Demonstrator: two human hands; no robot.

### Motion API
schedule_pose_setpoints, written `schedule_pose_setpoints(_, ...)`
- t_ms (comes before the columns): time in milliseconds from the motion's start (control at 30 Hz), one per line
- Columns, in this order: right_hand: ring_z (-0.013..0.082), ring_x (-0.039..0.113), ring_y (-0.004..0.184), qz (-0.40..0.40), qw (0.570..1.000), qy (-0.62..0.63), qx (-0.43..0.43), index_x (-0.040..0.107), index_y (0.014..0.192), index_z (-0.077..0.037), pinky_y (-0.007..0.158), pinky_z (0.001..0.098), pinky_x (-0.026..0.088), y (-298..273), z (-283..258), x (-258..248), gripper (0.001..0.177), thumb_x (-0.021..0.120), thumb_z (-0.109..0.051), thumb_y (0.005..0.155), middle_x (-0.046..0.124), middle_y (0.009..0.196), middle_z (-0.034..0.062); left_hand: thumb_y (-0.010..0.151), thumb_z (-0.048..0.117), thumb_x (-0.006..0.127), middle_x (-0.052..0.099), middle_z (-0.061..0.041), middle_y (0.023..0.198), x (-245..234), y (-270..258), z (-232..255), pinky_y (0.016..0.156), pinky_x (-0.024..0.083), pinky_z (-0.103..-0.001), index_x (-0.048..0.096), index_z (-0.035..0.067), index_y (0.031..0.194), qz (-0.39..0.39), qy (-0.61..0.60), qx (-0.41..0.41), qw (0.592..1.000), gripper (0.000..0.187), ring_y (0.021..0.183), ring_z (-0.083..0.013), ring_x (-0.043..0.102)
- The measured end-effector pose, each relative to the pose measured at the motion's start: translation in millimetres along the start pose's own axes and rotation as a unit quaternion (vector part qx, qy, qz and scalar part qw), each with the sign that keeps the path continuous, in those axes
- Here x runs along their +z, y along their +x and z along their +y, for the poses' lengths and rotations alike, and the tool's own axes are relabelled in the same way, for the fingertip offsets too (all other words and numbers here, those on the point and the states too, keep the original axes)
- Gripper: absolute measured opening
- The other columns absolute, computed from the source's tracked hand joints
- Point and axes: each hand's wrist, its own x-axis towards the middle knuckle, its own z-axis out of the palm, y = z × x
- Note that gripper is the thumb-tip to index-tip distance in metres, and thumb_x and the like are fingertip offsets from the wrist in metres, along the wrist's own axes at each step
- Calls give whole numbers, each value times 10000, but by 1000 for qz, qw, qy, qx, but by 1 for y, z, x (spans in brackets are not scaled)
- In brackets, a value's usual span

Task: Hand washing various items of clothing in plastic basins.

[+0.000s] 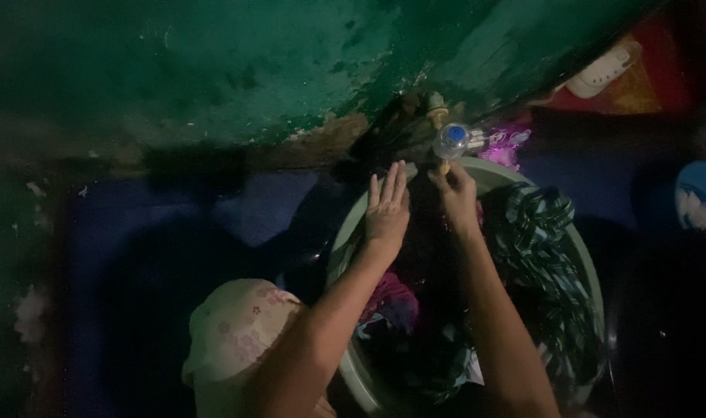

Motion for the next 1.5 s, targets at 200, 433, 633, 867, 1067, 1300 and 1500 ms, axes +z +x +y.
schedule_pose_setpoints(200,141,629,1025,2,997,-62,-42,661,1195,43,934,298,500,-2,-5,-2,254,692,-63,966,729,1101,73,850,104,663,164,-117,1686,2,6,6,1235,140,-567,610,13,1390,-20,54,-11,998,551,1564,-296,103)
schedule_pose_setpoints(433,159,667,995,-4,999,-50,6,698,1171,11,911,306,528,-9,5,-19,248,723,-101,951,746,1068,75,950,97,674,94,-183,1734,-23,12,3,1242,149,-654,663,12,1283,-121,-34,-9,992,344,1606,-351,89)
schedule_pose_setpoints(633,148,679,939,-6,997,-82,8,712,1171,-34,838,305,534,-23,-4,-43,249,750,-122,941,754,1035,77,882,-83,652,153,-175,1684,-101,23,-28,1050,440,-593,394,278,1546,-267,-198,-92,939,798,1393,-422,405)
schedule_pose_setpoints(867,221,600,756,2,989,-48,140,724,1193,-62,666,386,483,-29,-38,-34,261,742,-118,939,715,971,95,859,-51,658,392,-280,1529,14,16,-48,812,577,-511,197,383,1616,-146,-80,-44,985,986,1187,-468,582)
schedule_pose_setpoints(1067,163,681,1002,-27,998,-30,-38,719,1142,2,909,301,520,-3,-1,-27,213,721,-75,943,740,1077,69,888,-37,630,418,-269,1540,-8,13,-49,656,610,-459,211,374,1634,-133,-87,-35,987,950,999,-441,683)
schedule_pose_setpoints(1300,124,639,985,29,998,42,-38,712,1136,0,912,277,517,8,33,-6,157,701,-97,1013,718,1042,45,864,-14,660,500,-242,1462,-41,11,-48,710,581,-497,218,377,1640,-152,-130,-49,979,975,916,-434,693)
schedule_pose_setpoints(1500,122,606,904,26,999,27,28,689,1082,30,833,279,506,10,24,-7,136,689,-88,1013,681,966,37,873,-27,646,417,-284,1540,-27,13,-51,652,602,-443,222,342,1632,-149,-132,-42,979,945,819,-391,714)
